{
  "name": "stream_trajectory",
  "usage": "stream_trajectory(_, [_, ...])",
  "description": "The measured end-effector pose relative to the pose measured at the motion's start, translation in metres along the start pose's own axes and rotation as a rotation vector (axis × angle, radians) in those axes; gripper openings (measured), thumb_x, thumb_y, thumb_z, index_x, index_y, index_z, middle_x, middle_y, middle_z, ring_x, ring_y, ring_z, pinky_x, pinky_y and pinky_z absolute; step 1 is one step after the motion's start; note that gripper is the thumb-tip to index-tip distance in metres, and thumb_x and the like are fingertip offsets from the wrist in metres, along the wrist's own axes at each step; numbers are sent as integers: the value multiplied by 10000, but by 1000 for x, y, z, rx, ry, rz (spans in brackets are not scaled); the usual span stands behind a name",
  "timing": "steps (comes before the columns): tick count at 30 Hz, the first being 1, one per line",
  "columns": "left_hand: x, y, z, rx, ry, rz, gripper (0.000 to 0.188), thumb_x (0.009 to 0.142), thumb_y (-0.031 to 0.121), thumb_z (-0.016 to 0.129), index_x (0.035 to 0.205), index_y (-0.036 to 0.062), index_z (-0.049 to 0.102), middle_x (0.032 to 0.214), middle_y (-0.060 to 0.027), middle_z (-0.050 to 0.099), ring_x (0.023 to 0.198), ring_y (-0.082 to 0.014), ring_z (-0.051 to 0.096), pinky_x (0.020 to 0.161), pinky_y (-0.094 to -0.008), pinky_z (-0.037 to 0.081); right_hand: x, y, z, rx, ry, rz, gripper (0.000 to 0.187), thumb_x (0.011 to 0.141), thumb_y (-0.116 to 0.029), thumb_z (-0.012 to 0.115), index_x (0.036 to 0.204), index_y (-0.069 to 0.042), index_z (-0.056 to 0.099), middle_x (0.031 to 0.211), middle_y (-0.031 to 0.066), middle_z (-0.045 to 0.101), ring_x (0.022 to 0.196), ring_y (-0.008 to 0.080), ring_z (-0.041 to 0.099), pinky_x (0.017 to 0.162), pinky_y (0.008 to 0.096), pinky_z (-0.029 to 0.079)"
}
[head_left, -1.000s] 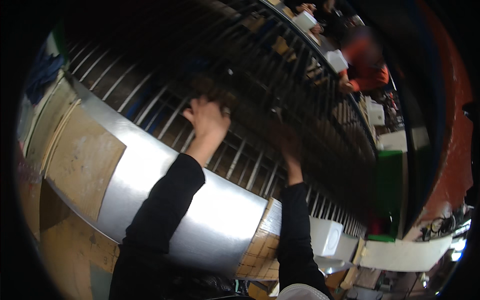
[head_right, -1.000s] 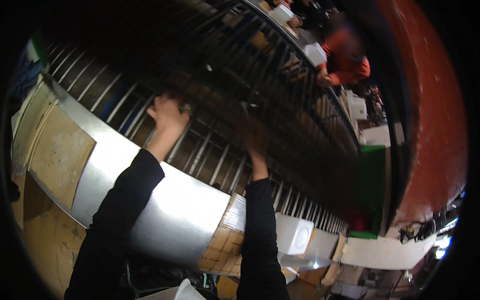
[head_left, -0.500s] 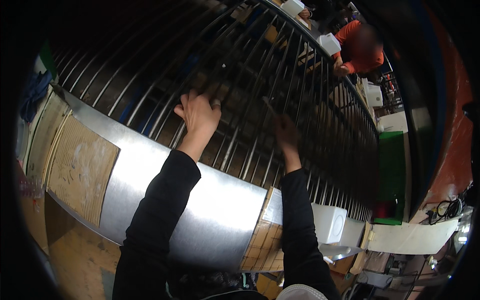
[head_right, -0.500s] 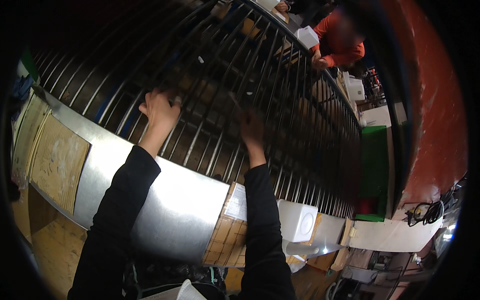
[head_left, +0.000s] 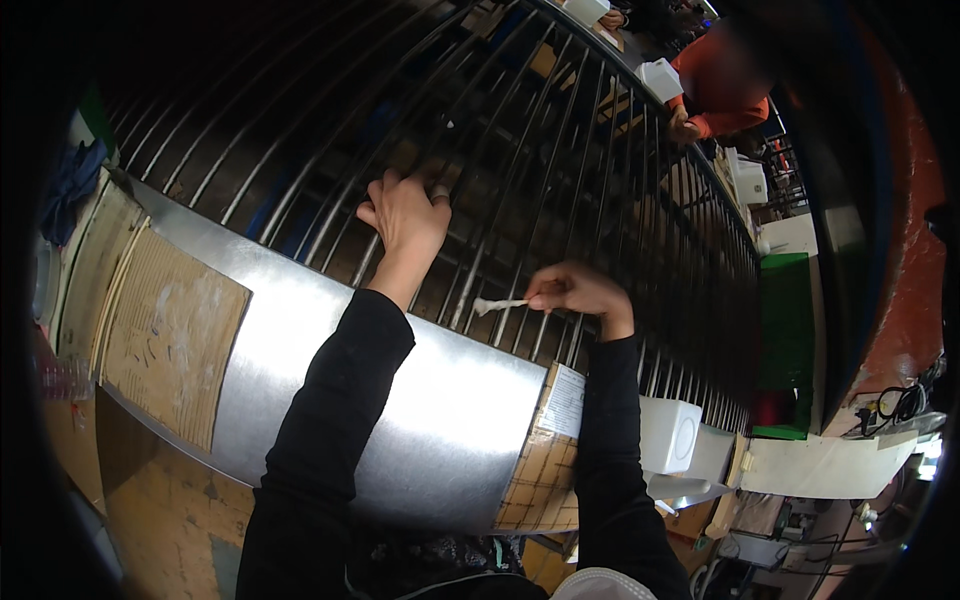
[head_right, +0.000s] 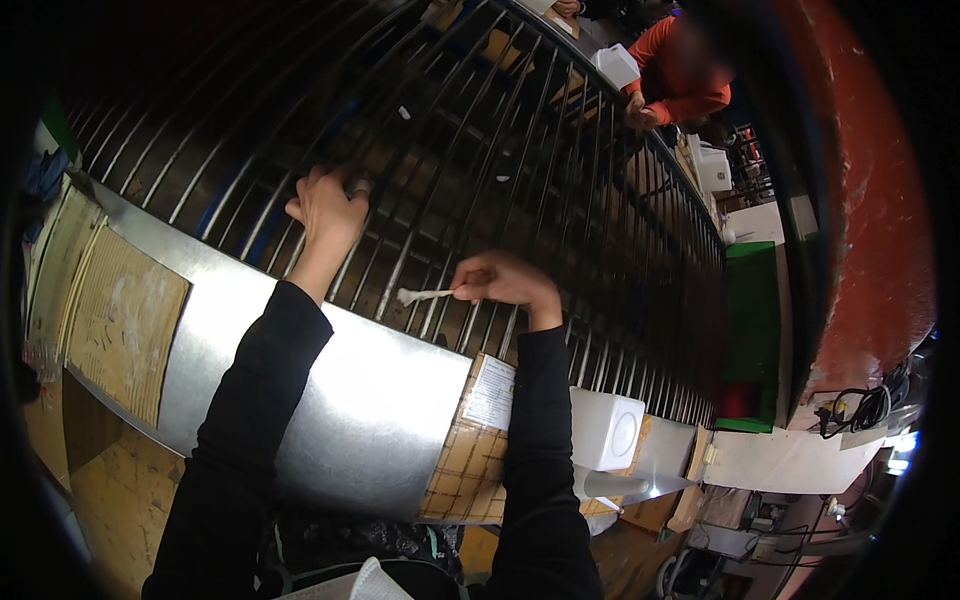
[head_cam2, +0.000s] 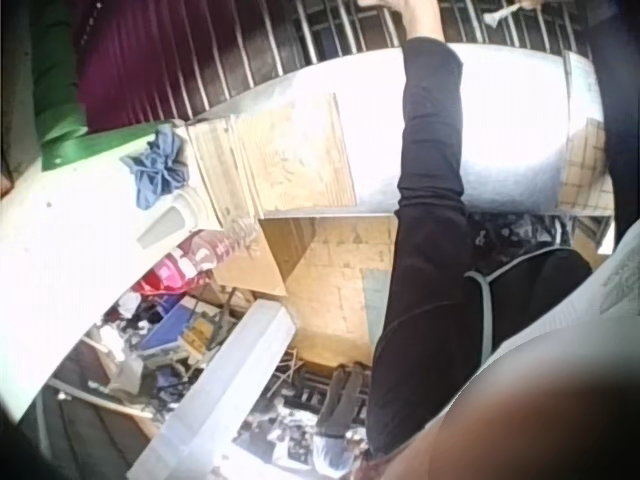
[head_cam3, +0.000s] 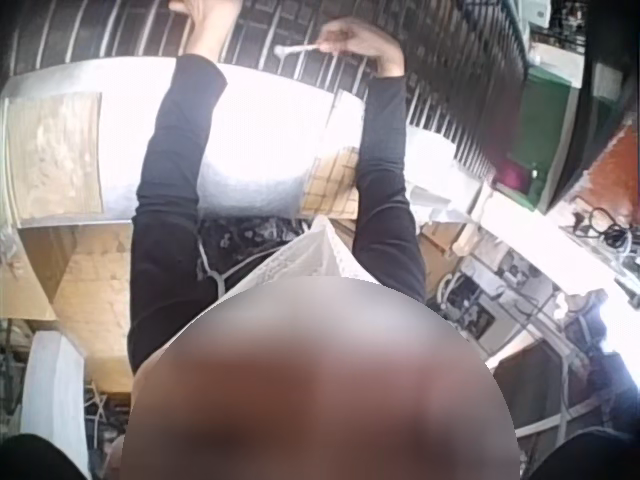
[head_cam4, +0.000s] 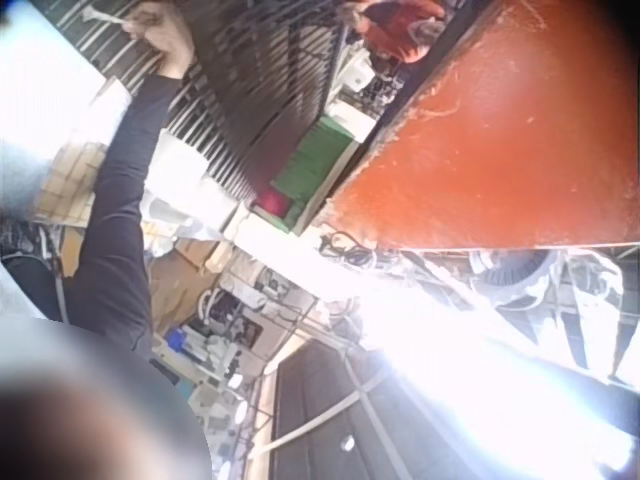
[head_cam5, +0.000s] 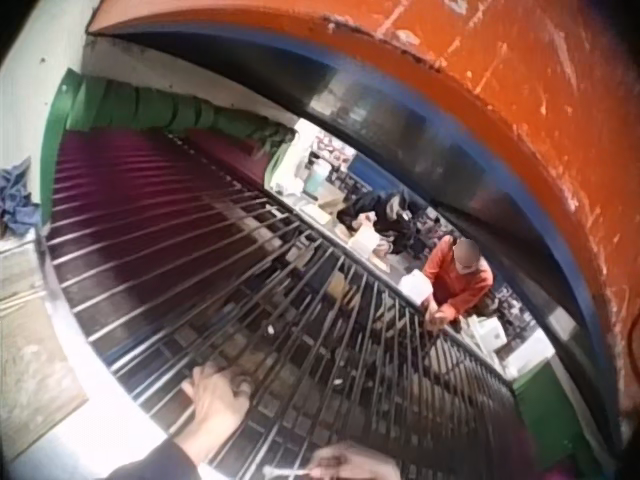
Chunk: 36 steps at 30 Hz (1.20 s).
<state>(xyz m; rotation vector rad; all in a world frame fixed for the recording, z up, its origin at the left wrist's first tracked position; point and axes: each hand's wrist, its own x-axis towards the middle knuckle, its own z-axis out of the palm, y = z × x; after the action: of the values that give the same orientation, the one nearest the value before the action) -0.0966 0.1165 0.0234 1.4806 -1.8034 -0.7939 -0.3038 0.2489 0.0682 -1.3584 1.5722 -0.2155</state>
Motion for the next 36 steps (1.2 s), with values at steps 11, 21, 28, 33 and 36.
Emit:
stream_trajectory(11, [1, -1, 1, 30, 1, -18, 272, 741, 181, 651, 1008, 159, 694, 1121, -140, 556, 1089, -319, 431, 881, -448, 267, 10, 7, 7, -521, 906, -11, 177, 793, -172, 631, 947, -88, 656, 829, 100, 658, 780, 268, 628, 669, 340, 465])
stream_trajectory(21, [6, -7, 1, -24, 34, -30, 278, 740, 221, 645, 1006, 163, 701, 1095, -140, 560, 1091, -331, 419, 881, -451, 252, 20, -24, 30, -1027, 1164, -82, 184, 811, -182, 638, 931, -42, 642, 754, 116, 641, 736, 251, 630, 629, 351, 466])
stream_trajectory(28, [5, -7, 2, 31, 28, 10, 270, 734, 257, 654, 982, 162, 703, 1088, -139, 559, 1094, -337, 408, 893, -465, 249, 14, -33, 43, -437, 170, -197, 131, 822, -171, 604, 881, -58, 634, 776, 136, 635, 752, 301, 632, 671, 372, 475])
stream_trajectory(33, [5, -7, 4, 77, -81, 85, 318, 714, 299, 672, 994, 150, 698, 1203, -131, 533, 1221, -369, 315, 960, -571, 204, 10, -41, 44, -809, 1011, 27, 159, 863, -202, 555, 956, -93, 623, 823, 150, 647, 771, 328, 630, 668, 422, 495])
stream_trajectory(36, [0, -3, 7, 253, -124, 146, 321, 724, 405, 670, 950, 182, 724, 1255, -82, 548, 1343, -400, 151, 976, -669, 117, -15, -53, 54, -622, 781, -124, 151, 859, -210, 570, 928, -86, 621, 753, 157, 638, 724, 320, 631, 609, 399, 483])
